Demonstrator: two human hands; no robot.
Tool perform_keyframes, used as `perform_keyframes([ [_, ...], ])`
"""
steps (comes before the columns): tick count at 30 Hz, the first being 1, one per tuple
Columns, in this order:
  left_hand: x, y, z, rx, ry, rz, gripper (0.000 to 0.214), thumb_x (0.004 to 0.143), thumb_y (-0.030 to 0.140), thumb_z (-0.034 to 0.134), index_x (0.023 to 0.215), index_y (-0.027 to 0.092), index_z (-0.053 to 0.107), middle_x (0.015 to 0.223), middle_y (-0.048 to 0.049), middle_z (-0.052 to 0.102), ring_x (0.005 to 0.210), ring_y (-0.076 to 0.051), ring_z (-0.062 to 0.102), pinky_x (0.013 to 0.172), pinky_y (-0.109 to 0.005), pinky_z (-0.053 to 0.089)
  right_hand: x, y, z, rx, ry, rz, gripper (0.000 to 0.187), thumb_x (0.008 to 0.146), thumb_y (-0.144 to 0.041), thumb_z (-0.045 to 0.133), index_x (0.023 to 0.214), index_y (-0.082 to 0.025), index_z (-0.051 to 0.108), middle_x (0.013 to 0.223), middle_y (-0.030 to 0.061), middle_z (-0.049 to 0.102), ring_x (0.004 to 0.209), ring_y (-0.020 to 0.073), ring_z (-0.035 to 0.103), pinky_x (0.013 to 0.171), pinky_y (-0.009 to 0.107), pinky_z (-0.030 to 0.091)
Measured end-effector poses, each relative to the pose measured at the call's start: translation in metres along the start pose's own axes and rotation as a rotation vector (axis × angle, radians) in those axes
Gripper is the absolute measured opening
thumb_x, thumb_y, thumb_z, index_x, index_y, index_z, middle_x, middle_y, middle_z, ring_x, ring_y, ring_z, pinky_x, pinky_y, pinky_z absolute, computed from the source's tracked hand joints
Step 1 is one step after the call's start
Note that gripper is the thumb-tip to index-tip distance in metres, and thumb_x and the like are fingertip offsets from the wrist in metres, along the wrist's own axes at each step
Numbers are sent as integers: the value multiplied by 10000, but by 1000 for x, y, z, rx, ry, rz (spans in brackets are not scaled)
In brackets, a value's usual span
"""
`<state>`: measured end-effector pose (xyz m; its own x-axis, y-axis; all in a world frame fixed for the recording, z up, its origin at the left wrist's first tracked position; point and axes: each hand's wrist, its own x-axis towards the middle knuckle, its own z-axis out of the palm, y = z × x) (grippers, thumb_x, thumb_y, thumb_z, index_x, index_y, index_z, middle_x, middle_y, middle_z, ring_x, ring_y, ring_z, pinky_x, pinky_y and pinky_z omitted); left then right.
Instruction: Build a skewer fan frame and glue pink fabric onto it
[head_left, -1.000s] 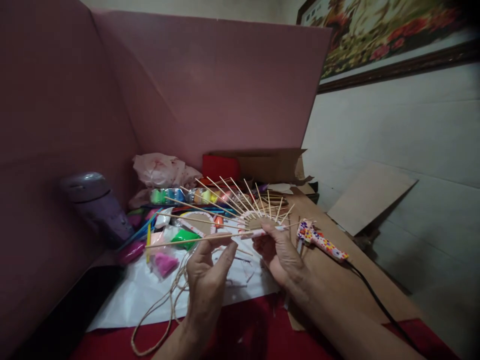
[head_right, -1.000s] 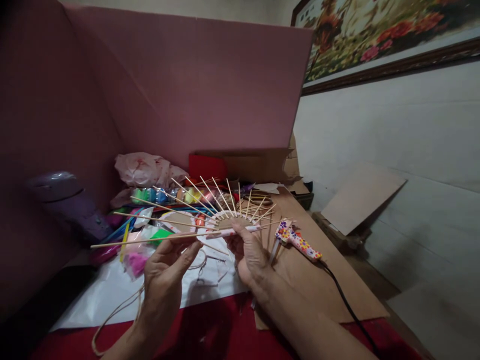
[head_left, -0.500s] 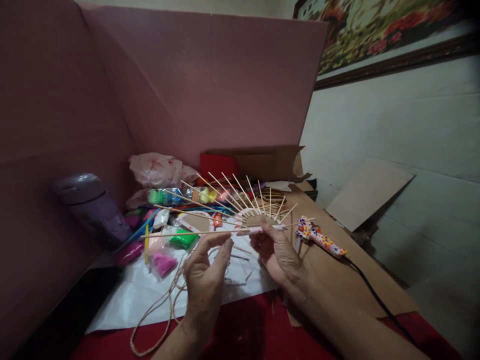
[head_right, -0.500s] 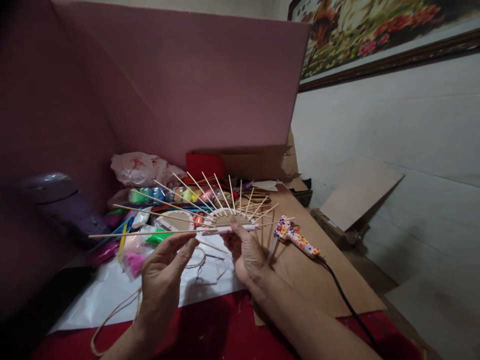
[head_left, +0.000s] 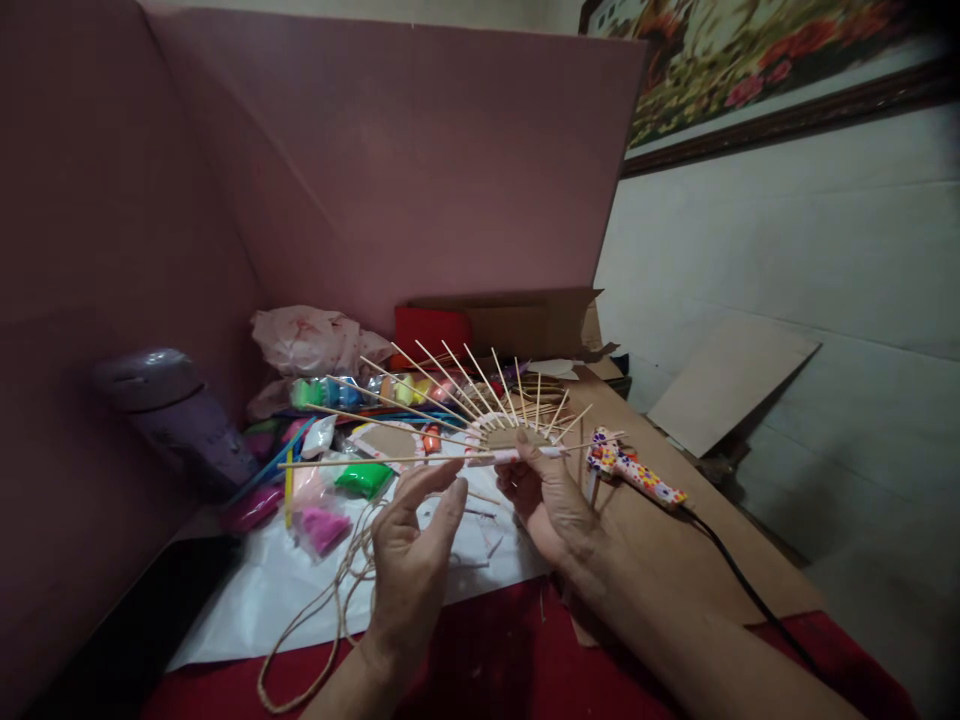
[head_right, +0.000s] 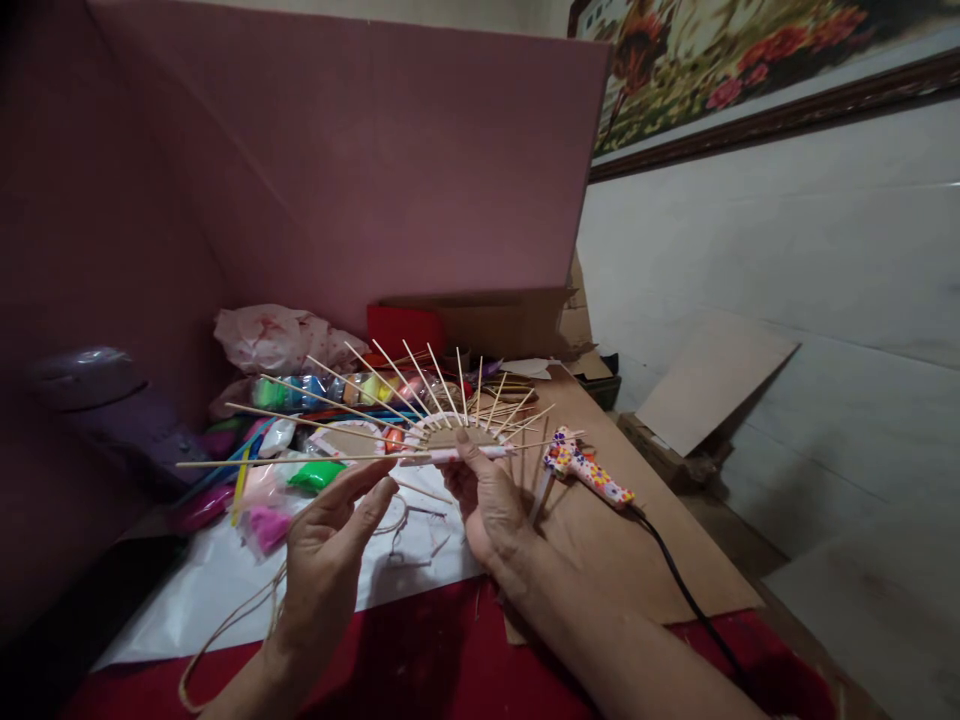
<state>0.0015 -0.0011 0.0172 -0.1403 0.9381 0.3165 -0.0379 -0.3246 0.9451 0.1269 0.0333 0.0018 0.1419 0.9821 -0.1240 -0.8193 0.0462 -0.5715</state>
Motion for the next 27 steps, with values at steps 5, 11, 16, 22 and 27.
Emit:
perform_keyframes([
  [5, -3, 5, 3, 49, 28, 166, 150, 673, 186, 622, 809, 216, 678, 878, -36, 620, 882, -196, 528, 810, -293, 368, 0, -1, 1, -15, 3, -22, 224, 533, -194, 734, 636, -188, 535, 531, -58, 589, 469, 86, 506, 496, 218, 388],
  [11, -5, 5, 2, 120, -24, 251, 182, 703, 163, 587, 841, 245, 672, 798, -20, 585, 795, -185, 494, 793, -299, 340, 3, 1, -3, -27, 3, -32, 208, 555, -219, 724, 650, -191, 541, 560, -51, 603, 502, 91, 523, 523, 224, 396],
  [16, -8, 5, 2, 95, -85, 268, 116, 669, 131, 613, 608, 230, 621, 697, -5, 552, 727, -176, 472, 774, -297, 333, 4, 0, -4, -59, -8, -38, 166, 592, -245, 702, 627, -175, 556, 554, -37, 608, 510, 91, 526, 520, 221, 393],
  [22, -1, -5, 2, -20, -73, 100, 108, 696, 176, 598, 621, 189, 522, 647, 13, 518, 602, -115, 461, 582, -236, 373, 3, 0, -4, -34, 10, -13, 195, 566, -239, 722, 639, -176, 551, 534, -42, 605, 480, 84, 521, 491, 211, 378],
  [27, 6, -9, 0, -174, -62, -15, 79, 698, 194, 605, 716, 180, 529, 582, 29, 547, 510, -98, 482, 513, -232, 383, 4, 1, -4, -16, 31, -23, 229, 542, -256, 737, 639, -179, 545, 534, -46, 606, 473, 83, 526, 487, 209, 388],
])
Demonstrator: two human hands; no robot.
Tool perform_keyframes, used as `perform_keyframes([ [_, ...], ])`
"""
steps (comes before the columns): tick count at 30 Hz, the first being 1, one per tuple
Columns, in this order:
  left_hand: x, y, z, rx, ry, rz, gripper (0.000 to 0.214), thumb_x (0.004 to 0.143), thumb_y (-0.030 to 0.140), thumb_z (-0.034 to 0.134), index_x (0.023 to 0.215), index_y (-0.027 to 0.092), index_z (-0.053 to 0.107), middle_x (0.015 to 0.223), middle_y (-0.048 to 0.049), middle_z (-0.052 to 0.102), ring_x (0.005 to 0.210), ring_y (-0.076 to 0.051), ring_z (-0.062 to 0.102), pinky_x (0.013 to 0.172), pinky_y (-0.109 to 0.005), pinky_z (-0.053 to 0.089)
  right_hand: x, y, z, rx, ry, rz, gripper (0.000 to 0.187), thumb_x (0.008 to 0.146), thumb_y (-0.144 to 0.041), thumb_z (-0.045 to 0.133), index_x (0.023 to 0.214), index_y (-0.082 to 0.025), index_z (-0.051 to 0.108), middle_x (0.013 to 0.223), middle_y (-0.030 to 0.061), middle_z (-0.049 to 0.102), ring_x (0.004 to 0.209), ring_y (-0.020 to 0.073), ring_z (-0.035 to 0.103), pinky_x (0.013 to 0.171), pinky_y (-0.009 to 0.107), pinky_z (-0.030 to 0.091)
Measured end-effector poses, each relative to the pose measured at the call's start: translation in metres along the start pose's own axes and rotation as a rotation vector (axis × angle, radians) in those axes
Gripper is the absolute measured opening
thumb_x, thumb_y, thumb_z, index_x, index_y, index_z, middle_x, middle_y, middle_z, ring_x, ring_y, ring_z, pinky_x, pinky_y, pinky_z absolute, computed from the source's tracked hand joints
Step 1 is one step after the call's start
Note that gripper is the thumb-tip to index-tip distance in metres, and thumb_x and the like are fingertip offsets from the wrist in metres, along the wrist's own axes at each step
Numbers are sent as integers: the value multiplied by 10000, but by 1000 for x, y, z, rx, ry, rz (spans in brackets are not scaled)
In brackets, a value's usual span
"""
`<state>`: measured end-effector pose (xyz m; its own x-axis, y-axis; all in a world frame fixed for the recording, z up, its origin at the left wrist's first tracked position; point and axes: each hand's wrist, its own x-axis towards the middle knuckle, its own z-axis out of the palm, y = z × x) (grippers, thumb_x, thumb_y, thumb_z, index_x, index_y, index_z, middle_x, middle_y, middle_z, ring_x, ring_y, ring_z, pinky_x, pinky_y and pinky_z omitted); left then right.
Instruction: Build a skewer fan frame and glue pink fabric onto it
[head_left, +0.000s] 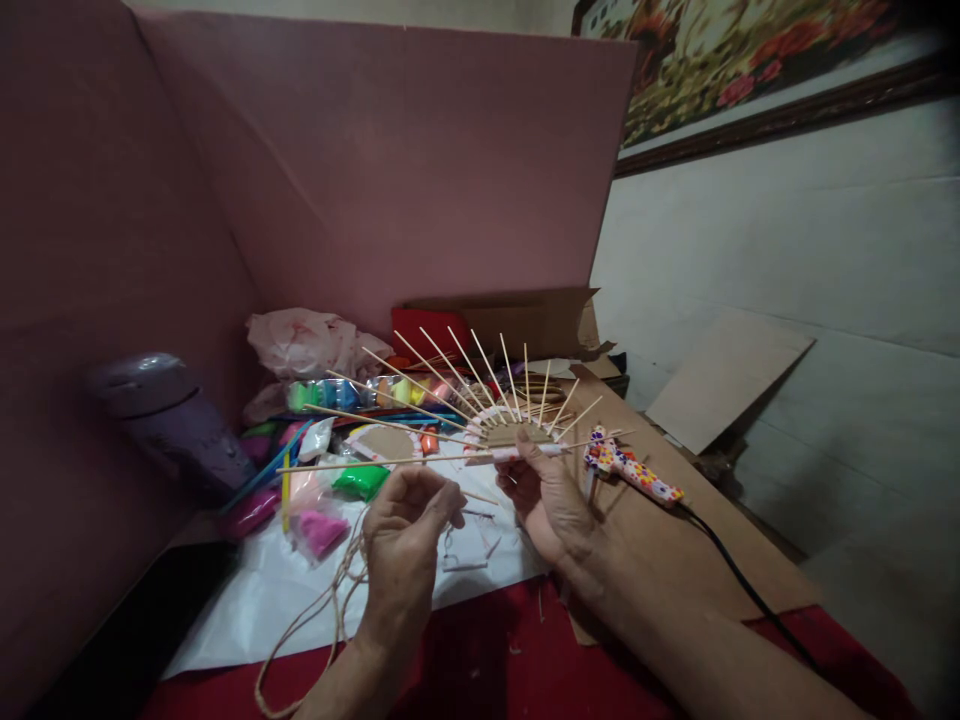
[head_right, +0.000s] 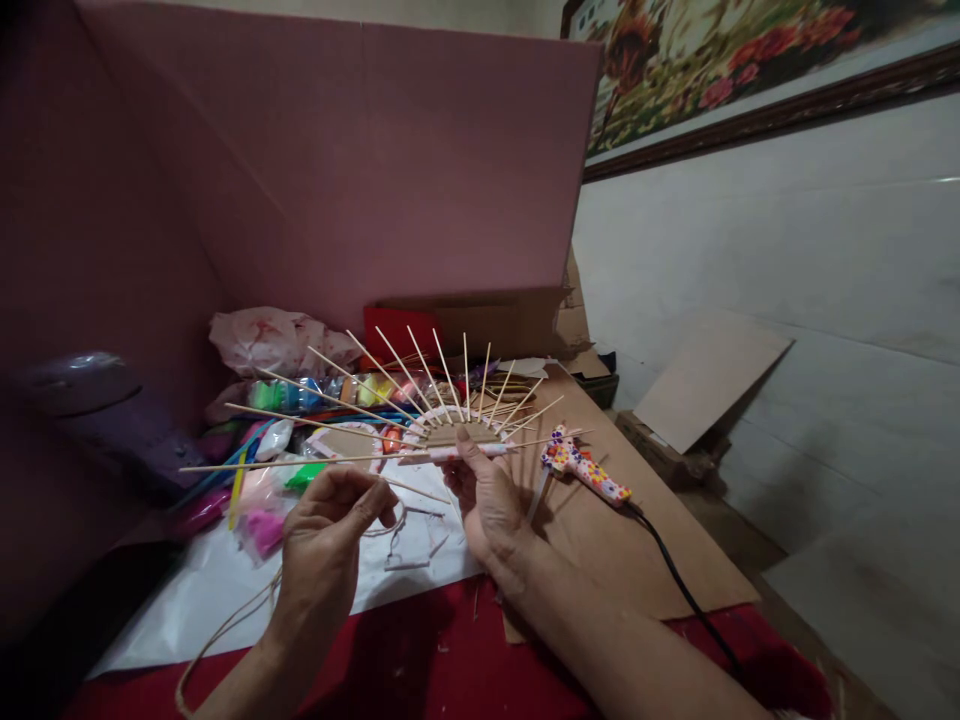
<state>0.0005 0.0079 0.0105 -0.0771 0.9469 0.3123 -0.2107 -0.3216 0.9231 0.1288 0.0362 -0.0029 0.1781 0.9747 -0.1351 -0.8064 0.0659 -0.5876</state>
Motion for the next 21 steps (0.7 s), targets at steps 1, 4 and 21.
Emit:
perform_keyframes([
  [1, 1, 0, 0, -28, 13, 3, 90, 703, 192, 601, 766, 184, 538, 586, 29, 561, 503, -99, 488, 513, -234, 387, 0, 0, 0, 1, 7, 3, 232, 538, -255, 740, 633, -178, 543, 529, -47, 603, 468, 83, 525, 487, 209, 394],
  [4, 2, 2, -1, -51, 61, 45, 216, 709, 188, 600, 919, 192, 551, 608, 23, 590, 514, -99, 496, 526, -234, 393, -2, -1, 2, -6, 19, 7, 232, 534, -243, 746, 631, -173, 546, 532, -45, 607, 471, 81, 533, 482, 201, 407],
  [21, 1, 1, -4, -32, 127, 42, 141, 684, 231, 627, 807, 168, 657, 790, -47, 653, 722, -154, 584, 637, -271, 452, -6, -1, 1, 82, -60, 13, 226, 542, -205, 750, 681, -191, 573, 610, -62, 632, 508, 74, 545, 487, 190, 421],
])
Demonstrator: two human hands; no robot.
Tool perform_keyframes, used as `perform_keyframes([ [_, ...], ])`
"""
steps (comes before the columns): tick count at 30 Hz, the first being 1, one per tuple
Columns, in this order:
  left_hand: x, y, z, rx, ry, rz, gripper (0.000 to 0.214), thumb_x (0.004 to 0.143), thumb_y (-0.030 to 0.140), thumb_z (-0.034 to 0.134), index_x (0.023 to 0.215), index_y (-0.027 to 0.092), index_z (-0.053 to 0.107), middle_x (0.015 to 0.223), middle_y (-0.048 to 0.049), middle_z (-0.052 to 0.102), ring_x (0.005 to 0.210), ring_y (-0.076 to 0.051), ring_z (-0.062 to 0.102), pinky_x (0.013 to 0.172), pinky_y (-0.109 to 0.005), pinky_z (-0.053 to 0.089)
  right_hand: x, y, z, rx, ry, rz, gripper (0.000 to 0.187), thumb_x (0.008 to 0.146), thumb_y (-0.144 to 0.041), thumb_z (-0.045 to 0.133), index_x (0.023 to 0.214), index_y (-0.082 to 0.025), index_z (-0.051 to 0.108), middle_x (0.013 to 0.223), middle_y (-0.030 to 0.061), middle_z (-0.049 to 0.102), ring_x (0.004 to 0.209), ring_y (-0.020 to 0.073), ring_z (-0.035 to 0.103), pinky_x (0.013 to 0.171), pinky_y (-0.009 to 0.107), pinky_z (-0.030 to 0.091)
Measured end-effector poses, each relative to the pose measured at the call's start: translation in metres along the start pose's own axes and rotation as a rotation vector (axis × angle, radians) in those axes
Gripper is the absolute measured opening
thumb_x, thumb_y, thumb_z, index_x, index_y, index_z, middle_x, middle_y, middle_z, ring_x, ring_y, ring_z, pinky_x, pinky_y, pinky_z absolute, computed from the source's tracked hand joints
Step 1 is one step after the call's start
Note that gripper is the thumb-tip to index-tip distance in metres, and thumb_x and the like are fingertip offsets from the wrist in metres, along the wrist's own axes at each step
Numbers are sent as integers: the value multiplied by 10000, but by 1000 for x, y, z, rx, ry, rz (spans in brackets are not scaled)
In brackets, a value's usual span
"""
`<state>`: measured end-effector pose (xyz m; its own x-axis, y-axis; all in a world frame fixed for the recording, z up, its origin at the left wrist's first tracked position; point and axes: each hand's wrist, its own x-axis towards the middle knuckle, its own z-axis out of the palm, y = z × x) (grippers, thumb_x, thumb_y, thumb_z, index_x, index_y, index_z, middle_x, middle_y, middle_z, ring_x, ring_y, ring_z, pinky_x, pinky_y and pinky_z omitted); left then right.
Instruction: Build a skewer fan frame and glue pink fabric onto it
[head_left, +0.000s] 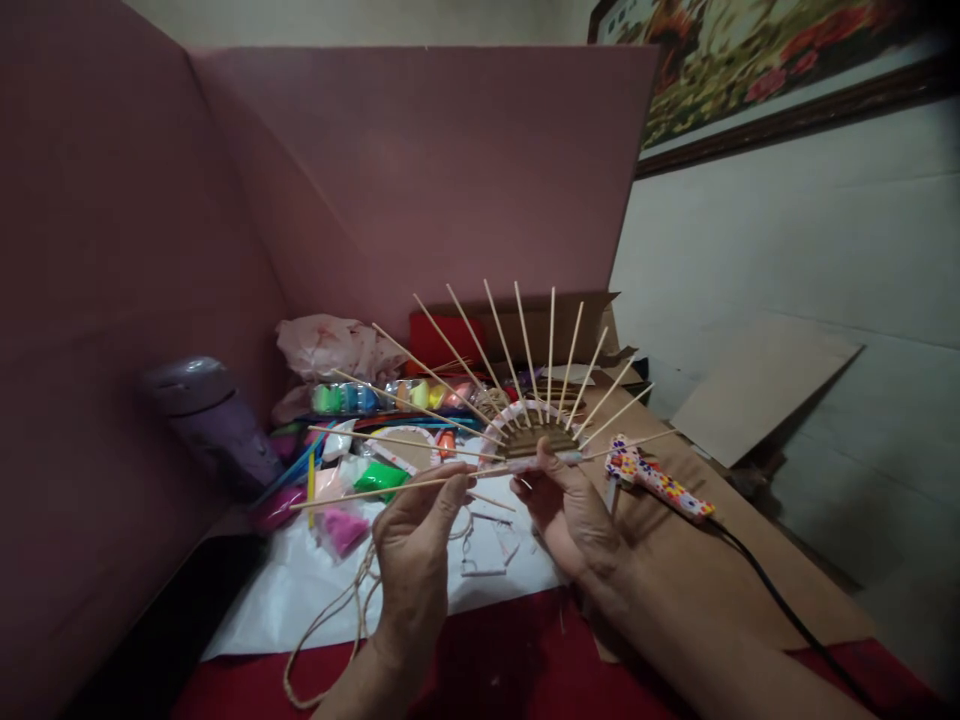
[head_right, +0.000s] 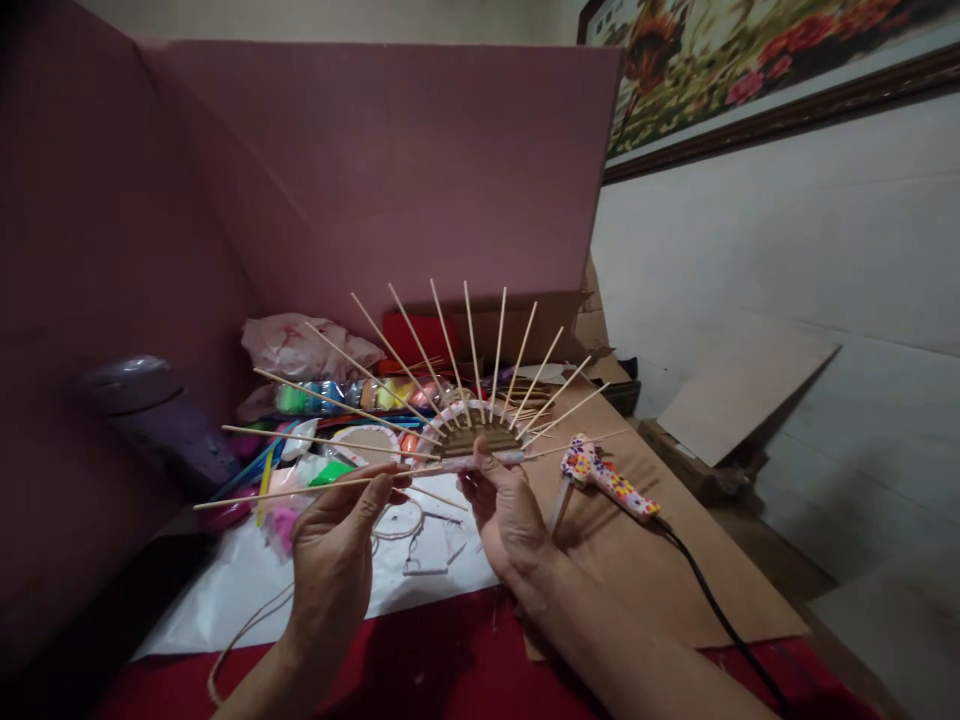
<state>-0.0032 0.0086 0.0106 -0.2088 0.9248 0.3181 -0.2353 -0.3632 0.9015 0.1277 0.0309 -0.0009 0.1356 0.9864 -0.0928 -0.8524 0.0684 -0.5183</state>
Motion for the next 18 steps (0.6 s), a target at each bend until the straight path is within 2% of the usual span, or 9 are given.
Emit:
perform_keyframes([
  [11, 1, 4, 1, 90, 59, -36, 189, 662, 278, 643, 802, 152, 651, 811, -65, 662, 796, -187, 590, 711, -313, 455, 4, 6, -8, -2, -1, 14, 215, 546, -142, 726, 700, -196, 586, 615, -59, 631, 527, 79, 550, 500, 185, 418],
  [18, 1, 2, 0, 86, 56, -57, 204, 655, 276, 652, 814, 150, 638, 817, -65, 657, 789, -183, 589, 711, -310, 456, 4, 8, -8, -49, -38, -5, 172, 591, -225, 708, 714, -192, 591, 648, -40, 632, 539, 93, 545, 498, 205, 424],
])
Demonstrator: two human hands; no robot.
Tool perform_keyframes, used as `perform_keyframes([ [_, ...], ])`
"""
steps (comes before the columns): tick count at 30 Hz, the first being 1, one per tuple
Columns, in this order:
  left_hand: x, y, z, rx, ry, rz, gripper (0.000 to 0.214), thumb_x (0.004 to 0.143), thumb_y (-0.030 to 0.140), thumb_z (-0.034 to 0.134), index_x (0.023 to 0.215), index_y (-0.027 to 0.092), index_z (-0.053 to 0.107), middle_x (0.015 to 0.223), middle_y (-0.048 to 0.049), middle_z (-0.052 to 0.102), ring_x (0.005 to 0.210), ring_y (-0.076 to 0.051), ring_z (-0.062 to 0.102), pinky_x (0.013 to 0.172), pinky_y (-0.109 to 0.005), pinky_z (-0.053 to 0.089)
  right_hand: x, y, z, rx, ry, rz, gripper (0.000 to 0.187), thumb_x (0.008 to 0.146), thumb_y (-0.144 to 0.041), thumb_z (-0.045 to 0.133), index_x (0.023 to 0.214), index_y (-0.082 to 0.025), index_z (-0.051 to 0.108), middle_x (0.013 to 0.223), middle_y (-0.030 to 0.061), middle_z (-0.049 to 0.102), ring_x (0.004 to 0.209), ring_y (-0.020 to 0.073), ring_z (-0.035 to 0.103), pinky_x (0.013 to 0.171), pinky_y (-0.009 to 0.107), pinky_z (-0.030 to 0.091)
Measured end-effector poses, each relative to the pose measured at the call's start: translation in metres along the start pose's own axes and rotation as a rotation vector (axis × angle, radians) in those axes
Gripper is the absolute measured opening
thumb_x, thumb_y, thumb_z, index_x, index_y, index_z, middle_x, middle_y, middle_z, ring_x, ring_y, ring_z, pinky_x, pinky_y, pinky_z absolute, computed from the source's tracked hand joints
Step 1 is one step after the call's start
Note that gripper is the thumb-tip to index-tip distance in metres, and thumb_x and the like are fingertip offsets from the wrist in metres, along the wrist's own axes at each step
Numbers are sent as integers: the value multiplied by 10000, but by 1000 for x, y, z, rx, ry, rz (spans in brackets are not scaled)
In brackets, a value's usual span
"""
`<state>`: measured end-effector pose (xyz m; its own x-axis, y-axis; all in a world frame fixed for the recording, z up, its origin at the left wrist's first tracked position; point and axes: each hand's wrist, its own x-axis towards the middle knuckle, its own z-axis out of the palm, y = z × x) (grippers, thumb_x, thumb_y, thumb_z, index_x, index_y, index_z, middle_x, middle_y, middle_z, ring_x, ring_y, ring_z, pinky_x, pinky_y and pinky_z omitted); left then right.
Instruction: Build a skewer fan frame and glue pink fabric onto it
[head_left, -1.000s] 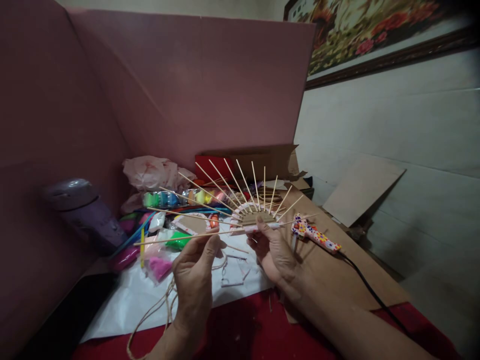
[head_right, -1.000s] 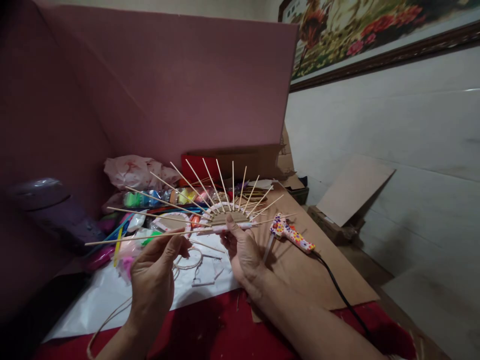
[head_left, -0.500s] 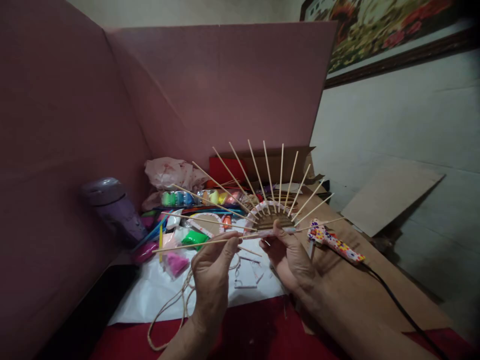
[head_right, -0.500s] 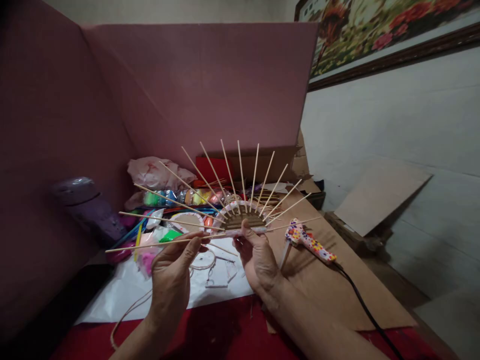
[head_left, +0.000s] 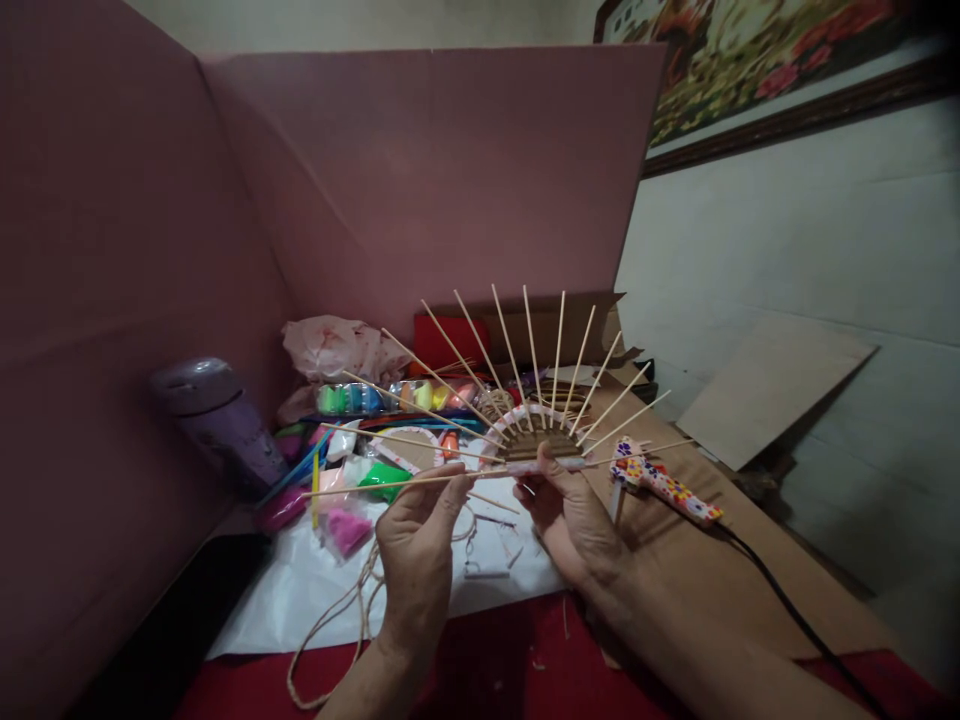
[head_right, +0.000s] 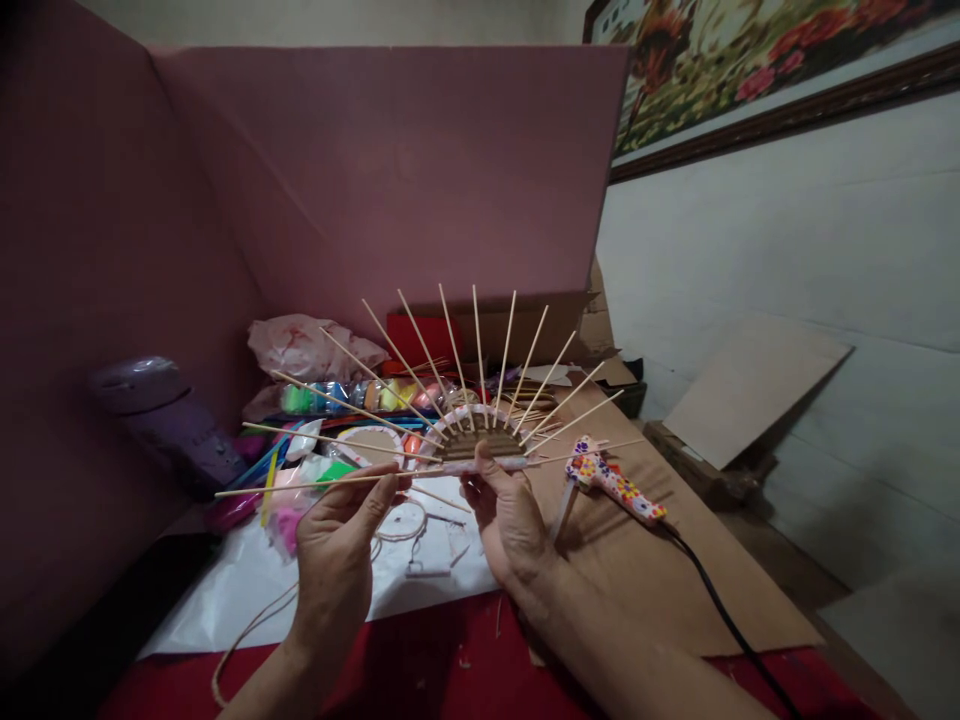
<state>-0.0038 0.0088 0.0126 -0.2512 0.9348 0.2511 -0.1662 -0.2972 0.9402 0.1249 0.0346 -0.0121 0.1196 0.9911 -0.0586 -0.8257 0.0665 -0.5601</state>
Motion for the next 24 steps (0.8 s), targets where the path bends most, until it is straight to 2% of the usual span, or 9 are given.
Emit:
perform_keyframes([
  [11, 1, 0, 1, -21, 10, 3, 201, 639, 264, 660, 802, 147, 643, 778, -56, 658, 745, -172, 590, 677, -293, 458, -1, -1, -1, -54, 12, -53, 255, 574, -284, 723, 781, -210, 593, 663, -13, 650, 548, 131, 568, 459, 236, 429],
  [19, 1, -3, 0, -33, 0, -3, 201, 647, 261, 651, 816, 151, 650, 790, -56, 657, 748, -165, 588, 646, -268, 453, -3, -4, 5, 22, 30, 4, 227, 540, -199, 747, 690, -187, 577, 614, -46, 627, 535, 90, 549, 495, 202, 428],
  [24, 1, -3, 0, -64, 5, 7, 194, 646, 241, 654, 820, 154, 653, 775, -49, 662, 741, -161, 595, 653, -266, 456, -5, -6, 6, 45, 14, -8, 237, 549, -167, 744, 729, -193, 592, 662, -48, 636, 540, 78, 540, 469, 187, 423],
])
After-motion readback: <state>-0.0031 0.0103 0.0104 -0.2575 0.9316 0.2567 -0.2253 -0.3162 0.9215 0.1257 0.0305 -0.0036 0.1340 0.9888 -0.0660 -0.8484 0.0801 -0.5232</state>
